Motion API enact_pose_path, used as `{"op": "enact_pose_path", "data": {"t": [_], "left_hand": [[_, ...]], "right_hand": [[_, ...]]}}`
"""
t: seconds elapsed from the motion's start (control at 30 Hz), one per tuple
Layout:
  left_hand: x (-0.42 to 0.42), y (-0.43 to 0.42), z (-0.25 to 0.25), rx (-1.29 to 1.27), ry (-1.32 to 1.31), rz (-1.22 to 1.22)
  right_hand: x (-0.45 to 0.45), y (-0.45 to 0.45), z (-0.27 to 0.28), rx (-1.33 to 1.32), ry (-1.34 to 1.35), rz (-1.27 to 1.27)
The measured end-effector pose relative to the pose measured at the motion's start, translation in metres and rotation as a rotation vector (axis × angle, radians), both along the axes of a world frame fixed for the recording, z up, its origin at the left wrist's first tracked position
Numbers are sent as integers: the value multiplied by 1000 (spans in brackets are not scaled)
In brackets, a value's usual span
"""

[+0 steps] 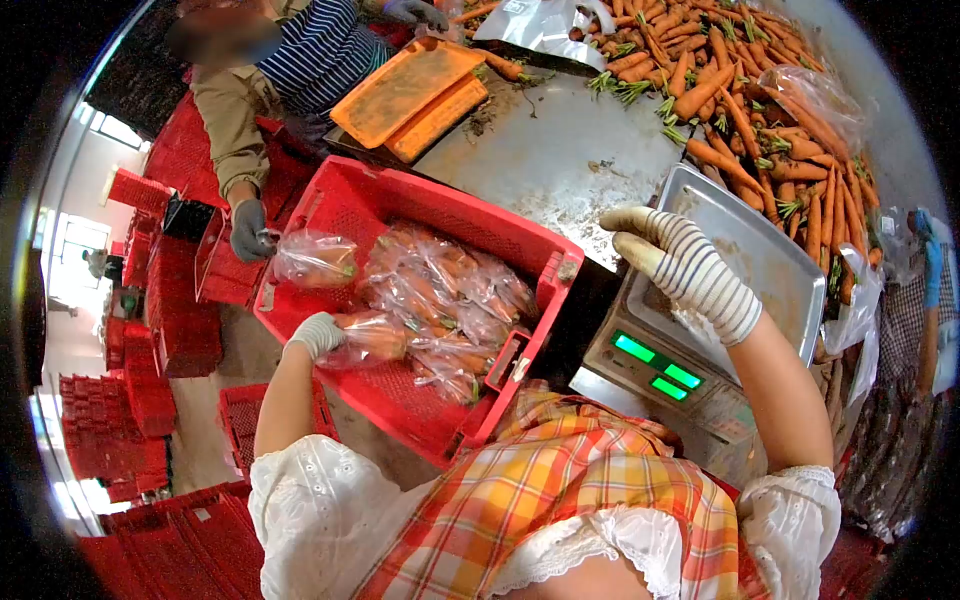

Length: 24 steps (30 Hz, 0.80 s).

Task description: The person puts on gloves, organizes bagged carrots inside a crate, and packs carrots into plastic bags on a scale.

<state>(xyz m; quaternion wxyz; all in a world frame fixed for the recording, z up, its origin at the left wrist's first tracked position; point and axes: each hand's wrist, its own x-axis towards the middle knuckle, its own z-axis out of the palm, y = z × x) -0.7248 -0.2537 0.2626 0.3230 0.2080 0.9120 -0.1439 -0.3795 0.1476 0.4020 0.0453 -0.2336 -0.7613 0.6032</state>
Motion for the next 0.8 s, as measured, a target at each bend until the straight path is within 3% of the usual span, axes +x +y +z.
{"op": "enact_pose_path", "data": {"t": [0.03, 0.13, 0.23, 0.27, 0.3, 0.37, 0.5, 0.57, 0.63, 0.73, 0.8], "left_hand": [[-4, -3, -4, 2, -43, 115], [-18, -21, -28, 154, -196, 99], [-25, -25, -55, 368, -91, -7], [-27, -22, -80, 525, -213, 645], [-11, -6, -66, 655, -335, 952], [-5, -6, -106, 852, -421, 1125], [6, 1, -131, 921, -452, 1188], [0, -6, -158, 958, -561, 1414], [-4, -10, -178, 1003, -569, 1486], [0, -3, -179, 1095, -423, 1556], [1, 15, -135, 1366, -407, 1658]], "right_hand": [[-1, 1, -1, 0, -2, -7], [2, -1, -1, -11, -48, -25], [2, -1, -5, -27, -86, -53], [1, -5, -4, -39, -41, -63], [1, -7, -1, -36, -40, -64], [2, -7, 5, 46, -99, -36], [1, -4, 4, 63, -101, -44], [2, -1, -4, 55, -87, -46], [1, -1, -8, 9, -70, -78], [-5, -6, -4, 18, -102, -62], [-8, -8, -6, 14, -118, -59]]}}
